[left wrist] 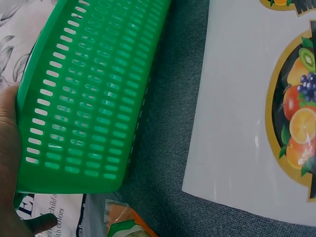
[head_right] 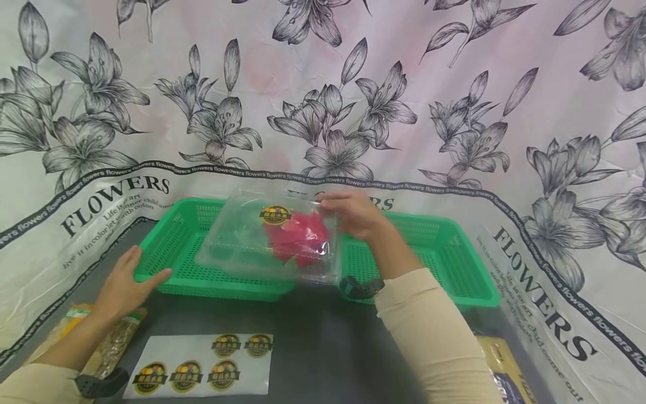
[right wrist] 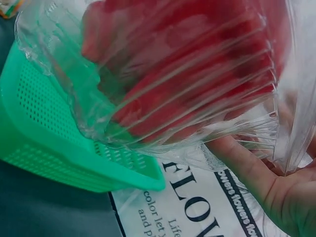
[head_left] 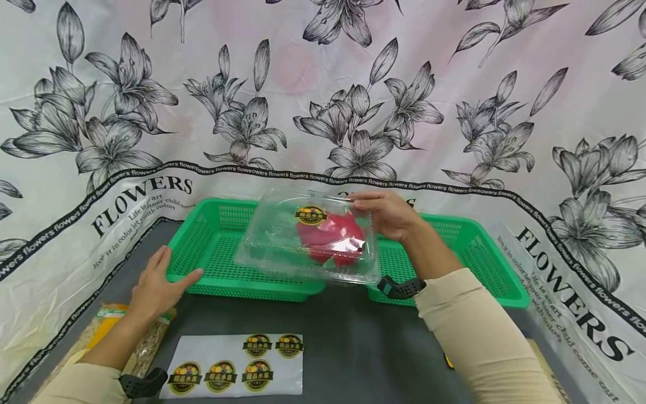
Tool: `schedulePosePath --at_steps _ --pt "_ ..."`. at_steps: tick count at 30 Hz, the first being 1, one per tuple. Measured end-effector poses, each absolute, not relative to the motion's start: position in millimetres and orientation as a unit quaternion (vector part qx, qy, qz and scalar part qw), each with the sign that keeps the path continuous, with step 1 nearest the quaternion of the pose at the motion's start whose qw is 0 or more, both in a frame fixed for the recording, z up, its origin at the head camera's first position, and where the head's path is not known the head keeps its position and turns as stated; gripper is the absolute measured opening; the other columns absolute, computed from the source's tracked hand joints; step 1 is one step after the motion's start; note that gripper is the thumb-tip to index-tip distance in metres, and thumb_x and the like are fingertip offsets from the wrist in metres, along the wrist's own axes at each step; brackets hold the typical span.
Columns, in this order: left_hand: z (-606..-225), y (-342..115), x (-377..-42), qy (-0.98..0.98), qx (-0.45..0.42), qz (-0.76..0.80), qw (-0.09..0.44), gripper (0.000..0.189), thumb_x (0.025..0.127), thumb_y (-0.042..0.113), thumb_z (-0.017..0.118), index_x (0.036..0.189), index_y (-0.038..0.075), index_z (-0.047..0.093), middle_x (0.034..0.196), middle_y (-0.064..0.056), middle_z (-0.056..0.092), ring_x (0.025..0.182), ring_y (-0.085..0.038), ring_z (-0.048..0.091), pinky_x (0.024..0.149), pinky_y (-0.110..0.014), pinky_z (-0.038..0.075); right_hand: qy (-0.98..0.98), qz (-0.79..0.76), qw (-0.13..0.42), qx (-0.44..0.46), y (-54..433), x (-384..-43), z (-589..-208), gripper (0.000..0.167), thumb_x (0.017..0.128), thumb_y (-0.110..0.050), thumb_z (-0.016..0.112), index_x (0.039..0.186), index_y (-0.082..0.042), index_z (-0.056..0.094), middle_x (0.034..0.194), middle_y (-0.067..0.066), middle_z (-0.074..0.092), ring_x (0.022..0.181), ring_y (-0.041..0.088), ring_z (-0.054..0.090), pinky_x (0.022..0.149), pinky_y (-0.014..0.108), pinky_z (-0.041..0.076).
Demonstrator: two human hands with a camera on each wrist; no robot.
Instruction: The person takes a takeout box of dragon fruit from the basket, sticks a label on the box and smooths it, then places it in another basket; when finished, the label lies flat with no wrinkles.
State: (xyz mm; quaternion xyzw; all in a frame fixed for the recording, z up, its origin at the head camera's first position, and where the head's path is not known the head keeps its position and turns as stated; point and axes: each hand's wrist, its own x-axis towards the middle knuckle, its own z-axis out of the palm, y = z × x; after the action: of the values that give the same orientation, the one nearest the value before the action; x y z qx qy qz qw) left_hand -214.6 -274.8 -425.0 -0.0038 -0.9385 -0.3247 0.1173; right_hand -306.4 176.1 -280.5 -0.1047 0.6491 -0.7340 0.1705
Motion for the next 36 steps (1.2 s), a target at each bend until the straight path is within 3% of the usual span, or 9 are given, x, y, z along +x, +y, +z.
schedulePosePath --at_steps 4,10,18,21,28,36 --pt "-426.8 -274.7 -214.2 -0.938 -0.003 -0.324 0.121 0.1 0.091 0.057 0.056 0.153 -0.004 0.006 0.157 -0.024 0.003 0.131 -0.06 0.014 0.085 -0.08 0.015 0.643 -0.739 0.172 -0.103 163.6 -314.7 -286.6 0.018 0.095 -0.001 0.058 0.11 -0.003 0.069 0.095 0.011 0.068 0.086 0.023 0.065 0.072 0.047 0.055" --pt "-428.3 -273.2 -213.6 -0.94 -0.002 -0.317 0.124 0.1 0.091 0.057 0.057 0.153 -0.004 0.007 0.157 -0.024 0.004 0.131 -0.059 0.016 0.084 -0.08 0.016 0.648 -0.734 0.182 -0.093 146.6 -327.1 -296.9 0.034 0.095 -0.001 0.057 0.128 0.006 0.056 0.094 0.009 0.068 0.086 0.022 0.064 0.072 0.046 0.055" --pt "-429.2 -274.7 -215.5 -0.939 -0.003 -0.319 0.133 0.099 0.091 0.056 0.057 0.153 -0.004 0.008 0.157 -0.023 0.005 0.131 -0.059 0.016 0.083 -0.08 0.017 0.655 -0.724 0.194 -0.098 122.4 -346.8 -306.7 0.038 0.096 -0.002 0.056 0.133 0.007 0.052 0.098 0.009 0.066 0.09 0.022 0.063 0.077 0.049 0.053" --pt "-428.5 -275.0 -216.9 -0.939 0.0 -0.318 0.133 0.099 0.091 0.057 0.057 0.153 -0.004 0.008 0.157 -0.023 0.004 0.131 -0.06 0.016 0.084 -0.08 0.016 0.659 -0.718 0.199 -0.101 112.6 -354.9 -309.7 0.043 0.097 -0.003 0.056 0.137 0.008 0.048 0.103 0.011 0.065 0.092 0.023 0.063 0.079 0.049 0.052" --pt "-429.0 -274.3 -220.3 -0.938 0.005 -0.32 0.135 0.1 0.09 0.058 0.057 0.153 -0.003 0.008 0.157 -0.022 0.005 0.13 -0.06 0.017 0.084 -0.079 0.017 0.672 -0.699 0.215 -0.113 94.1 -369.0 -316.6 0.044 0.099 -0.003 0.052 0.141 0.006 0.044 0.133 0.018 0.05 0.113 0.03 0.055 0.09 0.055 0.045" --pt "-429.0 -274.2 -218.1 -0.935 0.01 -0.329 0.132 0.101 0.089 0.058 0.059 0.153 -0.002 0.008 0.158 -0.021 0.005 0.133 -0.057 0.015 0.087 -0.079 0.015 0.683 -0.686 0.226 -0.108 71.2 -382.2 -328.4 0.043 0.098 -0.004 0.053 0.139 0.006 0.046 0.128 0.017 0.052 0.109 0.029 0.052 0.087 0.054 0.047"
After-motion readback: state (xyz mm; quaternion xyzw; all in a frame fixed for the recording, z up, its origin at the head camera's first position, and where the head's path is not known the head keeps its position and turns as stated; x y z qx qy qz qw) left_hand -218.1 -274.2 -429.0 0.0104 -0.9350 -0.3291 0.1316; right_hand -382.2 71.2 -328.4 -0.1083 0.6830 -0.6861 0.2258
